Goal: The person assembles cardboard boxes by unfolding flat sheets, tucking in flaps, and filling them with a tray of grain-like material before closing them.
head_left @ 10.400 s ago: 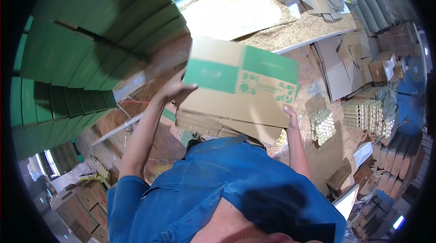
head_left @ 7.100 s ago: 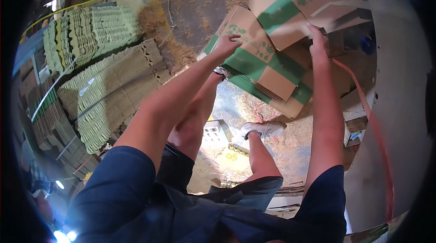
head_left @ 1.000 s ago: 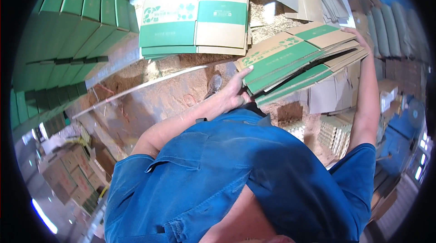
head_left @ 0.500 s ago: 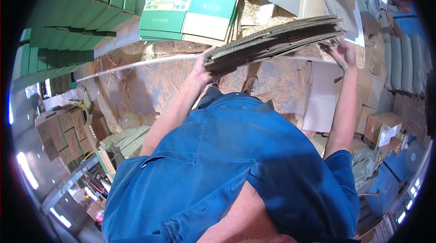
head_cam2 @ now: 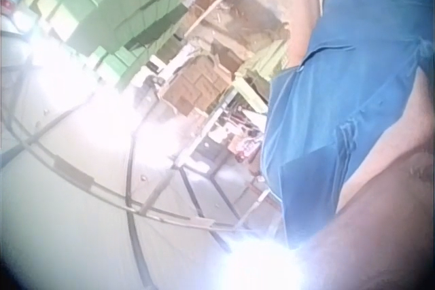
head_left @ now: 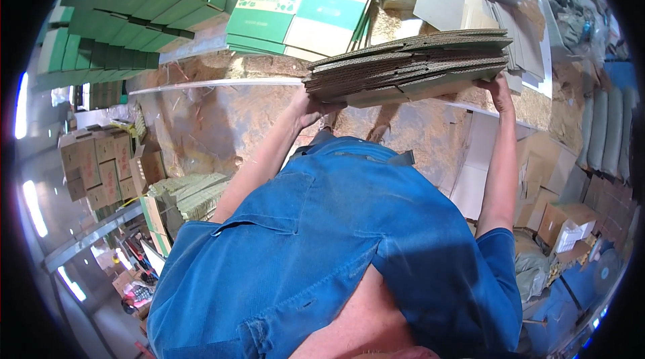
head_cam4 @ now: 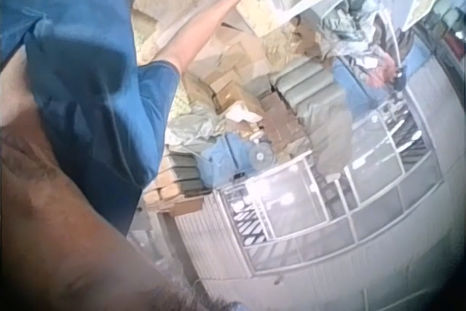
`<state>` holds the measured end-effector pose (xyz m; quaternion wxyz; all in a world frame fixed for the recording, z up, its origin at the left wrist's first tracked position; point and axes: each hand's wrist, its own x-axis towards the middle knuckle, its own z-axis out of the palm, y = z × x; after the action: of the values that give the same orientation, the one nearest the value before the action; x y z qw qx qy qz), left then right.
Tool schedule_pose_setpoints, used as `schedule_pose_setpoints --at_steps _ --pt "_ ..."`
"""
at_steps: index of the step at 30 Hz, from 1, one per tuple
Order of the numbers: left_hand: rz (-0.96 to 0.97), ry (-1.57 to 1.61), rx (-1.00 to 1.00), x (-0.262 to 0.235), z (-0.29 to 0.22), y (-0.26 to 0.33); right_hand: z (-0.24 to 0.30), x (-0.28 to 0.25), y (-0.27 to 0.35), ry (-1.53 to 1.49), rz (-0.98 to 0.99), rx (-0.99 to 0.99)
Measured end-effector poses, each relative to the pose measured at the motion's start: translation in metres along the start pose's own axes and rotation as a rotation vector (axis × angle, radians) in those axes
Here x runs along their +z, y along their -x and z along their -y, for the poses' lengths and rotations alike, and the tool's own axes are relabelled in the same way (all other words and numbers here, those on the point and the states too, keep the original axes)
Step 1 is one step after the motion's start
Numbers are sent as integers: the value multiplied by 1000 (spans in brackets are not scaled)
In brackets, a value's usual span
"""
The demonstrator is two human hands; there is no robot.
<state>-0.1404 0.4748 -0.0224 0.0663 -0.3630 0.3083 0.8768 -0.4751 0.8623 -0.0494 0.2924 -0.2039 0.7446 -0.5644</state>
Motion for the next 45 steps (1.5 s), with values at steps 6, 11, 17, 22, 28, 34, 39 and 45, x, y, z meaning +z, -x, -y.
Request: schedule_pose_setpoints --at_steps 6,11,17,22,28,34,39,45 --pt "102 20 77 -24 7 3 -8 -7 -9 -31 15 81" --pt "396 89 168 -43 15 15 -20 -24 -22 -35 83 162" --pt "-68 -924 395 -20 12 -3 -15 -14 -46 -105 163 138" --pt "-181 -989 502 -9 -19 -24 -6 -11 -43 17 -18 8" --pt "-307 -1047 473 18 -52 -3 59 4 -40 -52 -167 24" --pt "-307 -979 432 21 -69 16 110 8 -25 103 -158 299" --pt "61 -419 251 25 -25 13 114 -2 13 -115 -140 334" --pt "250 66 110 30 43 22 160 -15 42 200 -70 140"
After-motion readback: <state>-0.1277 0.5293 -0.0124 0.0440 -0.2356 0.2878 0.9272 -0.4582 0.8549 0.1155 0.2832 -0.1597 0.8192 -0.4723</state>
